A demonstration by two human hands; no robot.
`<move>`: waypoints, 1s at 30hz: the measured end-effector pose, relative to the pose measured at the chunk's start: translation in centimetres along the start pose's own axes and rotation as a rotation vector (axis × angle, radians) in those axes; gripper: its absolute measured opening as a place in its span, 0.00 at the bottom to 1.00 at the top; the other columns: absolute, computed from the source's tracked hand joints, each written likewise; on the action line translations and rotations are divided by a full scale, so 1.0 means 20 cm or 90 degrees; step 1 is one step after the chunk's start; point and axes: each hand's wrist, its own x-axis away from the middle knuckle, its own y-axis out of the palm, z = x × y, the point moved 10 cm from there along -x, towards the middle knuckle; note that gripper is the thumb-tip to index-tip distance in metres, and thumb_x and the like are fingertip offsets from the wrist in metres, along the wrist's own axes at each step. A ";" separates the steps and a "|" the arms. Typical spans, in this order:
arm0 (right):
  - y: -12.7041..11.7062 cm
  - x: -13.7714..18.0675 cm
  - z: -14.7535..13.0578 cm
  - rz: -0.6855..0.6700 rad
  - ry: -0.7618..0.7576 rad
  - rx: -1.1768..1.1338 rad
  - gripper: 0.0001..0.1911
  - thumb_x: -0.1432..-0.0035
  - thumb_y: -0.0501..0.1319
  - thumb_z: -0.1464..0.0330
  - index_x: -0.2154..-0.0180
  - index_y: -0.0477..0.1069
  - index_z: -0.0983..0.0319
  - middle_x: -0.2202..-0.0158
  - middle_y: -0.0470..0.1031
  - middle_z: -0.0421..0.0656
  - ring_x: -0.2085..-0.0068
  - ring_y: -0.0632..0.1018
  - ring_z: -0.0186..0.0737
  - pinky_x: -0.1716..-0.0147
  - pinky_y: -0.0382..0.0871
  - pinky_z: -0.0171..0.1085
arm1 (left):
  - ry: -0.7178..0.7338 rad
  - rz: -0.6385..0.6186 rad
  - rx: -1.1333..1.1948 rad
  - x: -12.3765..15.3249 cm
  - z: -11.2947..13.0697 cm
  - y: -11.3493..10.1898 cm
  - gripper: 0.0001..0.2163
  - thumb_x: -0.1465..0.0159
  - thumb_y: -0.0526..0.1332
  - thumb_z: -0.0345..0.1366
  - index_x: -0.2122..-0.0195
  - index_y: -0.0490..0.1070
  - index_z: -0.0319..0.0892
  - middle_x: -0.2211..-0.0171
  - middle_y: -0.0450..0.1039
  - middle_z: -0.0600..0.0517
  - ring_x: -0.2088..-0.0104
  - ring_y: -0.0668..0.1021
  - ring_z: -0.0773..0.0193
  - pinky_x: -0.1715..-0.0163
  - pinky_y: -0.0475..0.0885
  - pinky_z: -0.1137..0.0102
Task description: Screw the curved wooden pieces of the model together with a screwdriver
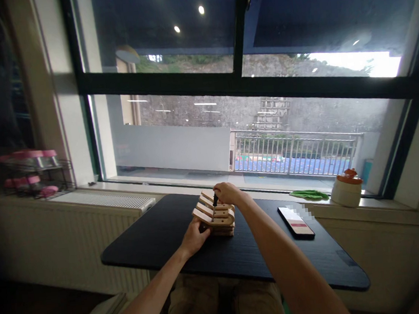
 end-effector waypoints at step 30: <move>-0.03 0.04 -0.04 -0.008 0.020 0.074 0.19 0.44 0.48 0.71 0.54 0.71 0.61 0.67 0.76 0.41 0.70 0.72 0.32 0.68 0.60 0.28 | 0.011 -0.004 0.034 0.00 0.01 0.01 0.16 0.48 0.60 0.27 0.57 0.68 0.41 0.56 0.71 0.49 0.55 0.72 0.63 0.52 0.66 0.68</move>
